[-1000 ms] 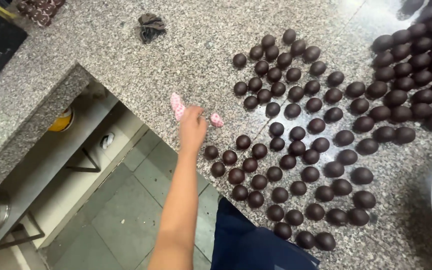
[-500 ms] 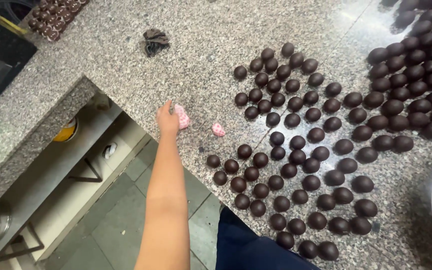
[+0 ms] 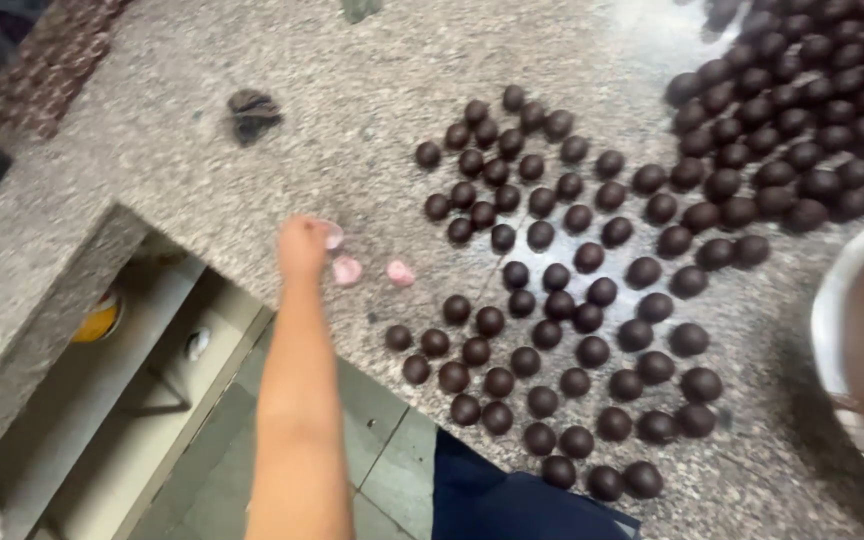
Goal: The person picks up round truffle centers, skewers them on a thin stick, and dips them one at a time into a large bowl of melted chocolate to coat them. They then transfer each coated truffle into a pink paper cup and set the filled cups in rows on the counter, repeating the cycle continuously.
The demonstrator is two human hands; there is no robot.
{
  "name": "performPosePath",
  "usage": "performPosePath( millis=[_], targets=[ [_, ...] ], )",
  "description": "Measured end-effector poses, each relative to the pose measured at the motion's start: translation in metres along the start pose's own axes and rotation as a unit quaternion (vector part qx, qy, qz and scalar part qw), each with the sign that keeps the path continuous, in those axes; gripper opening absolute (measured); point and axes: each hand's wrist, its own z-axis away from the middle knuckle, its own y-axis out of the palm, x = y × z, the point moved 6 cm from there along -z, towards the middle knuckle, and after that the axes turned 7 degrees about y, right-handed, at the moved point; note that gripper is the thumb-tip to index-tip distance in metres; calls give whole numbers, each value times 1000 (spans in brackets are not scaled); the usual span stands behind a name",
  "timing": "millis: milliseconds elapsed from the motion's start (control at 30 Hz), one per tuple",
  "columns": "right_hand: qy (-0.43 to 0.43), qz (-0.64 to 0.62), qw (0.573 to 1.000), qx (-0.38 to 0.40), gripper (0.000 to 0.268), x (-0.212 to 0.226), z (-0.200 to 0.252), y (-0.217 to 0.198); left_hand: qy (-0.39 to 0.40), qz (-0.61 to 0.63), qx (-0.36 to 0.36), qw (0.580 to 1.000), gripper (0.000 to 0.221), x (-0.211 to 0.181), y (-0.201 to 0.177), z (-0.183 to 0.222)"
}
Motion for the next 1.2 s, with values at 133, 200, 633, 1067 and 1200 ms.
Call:
performPosePath(
  millis=[133, 200, 633, 1067, 1200],
  targets=[
    [80, 73, 990, -93, 19, 33, 44, -100, 105, -23, -73, 992, 19, 8, 22, -14],
    [134, 127, 971, -151, 19, 69, 65, -152, 110, 4, -38, 993, 24, 1, 36, -3],
    [238, -13, 956, -173, 21, 151, 54, -144, -46, 559, 171, 810, 13, -92, 141, 182],
    [272, 9, 953, -130, 21, 153, 57, -150, -244, 634, 391, 621, 39, -261, 200, 334],
    [266, -20, 954, -138, 21, 142, 63, -148, -253, 644, 389, 609, 44, -304, 157, 347]
  ],
)
